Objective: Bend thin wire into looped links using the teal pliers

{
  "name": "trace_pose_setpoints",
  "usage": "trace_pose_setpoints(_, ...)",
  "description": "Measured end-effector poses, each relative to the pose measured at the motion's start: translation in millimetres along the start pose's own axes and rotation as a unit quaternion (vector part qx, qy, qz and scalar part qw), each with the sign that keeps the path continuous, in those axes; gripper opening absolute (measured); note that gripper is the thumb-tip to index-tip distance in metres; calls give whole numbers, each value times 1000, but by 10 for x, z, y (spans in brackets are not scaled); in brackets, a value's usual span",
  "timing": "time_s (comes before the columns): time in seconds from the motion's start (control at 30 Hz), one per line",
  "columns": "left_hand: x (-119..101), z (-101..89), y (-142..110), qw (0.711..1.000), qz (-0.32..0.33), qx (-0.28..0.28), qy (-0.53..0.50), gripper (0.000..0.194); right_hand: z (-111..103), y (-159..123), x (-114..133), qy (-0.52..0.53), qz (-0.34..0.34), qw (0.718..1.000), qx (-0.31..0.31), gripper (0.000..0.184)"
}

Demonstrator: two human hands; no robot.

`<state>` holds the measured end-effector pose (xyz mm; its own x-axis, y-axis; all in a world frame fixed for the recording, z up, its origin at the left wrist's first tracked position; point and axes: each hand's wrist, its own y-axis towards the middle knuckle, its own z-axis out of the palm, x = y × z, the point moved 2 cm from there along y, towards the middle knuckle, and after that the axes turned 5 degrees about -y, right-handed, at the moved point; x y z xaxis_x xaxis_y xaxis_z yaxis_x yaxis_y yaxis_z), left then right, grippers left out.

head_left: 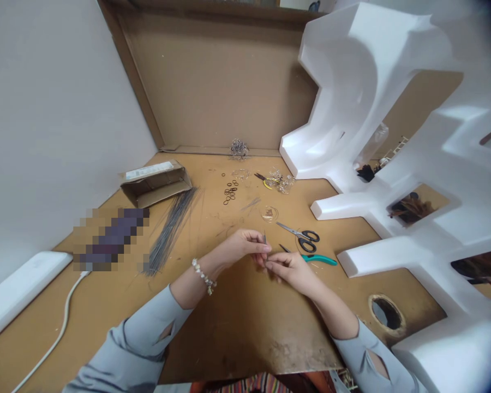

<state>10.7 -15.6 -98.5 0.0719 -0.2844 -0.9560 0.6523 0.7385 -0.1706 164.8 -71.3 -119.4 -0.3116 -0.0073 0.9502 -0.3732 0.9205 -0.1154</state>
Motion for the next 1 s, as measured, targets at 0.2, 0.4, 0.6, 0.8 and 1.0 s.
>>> trace_pose_setpoints(0.2,13,19,6,998,-23,-18,-54,24,40,0,-2,160,18,985,66,30)
trace_pose_setpoints(0.4,15,52,12,996,-27,-29,-84,24,40,-14,-21,207,19,975,76,26)
trace_pose_setpoints(0.6,28,46,15,998,-9,-28,-64,24,20,2,-32,149,5,987,66,28)
trace_pose_setpoints(0.8,-110,130,-97,987,22,48,150,19,-27,15,-25,-87,-113,986,-83,19)
trace_pose_setpoints(1.0,-172,155,-148,924,63,77,370,17,37,14,-84,-239,-160,954,-84,19)
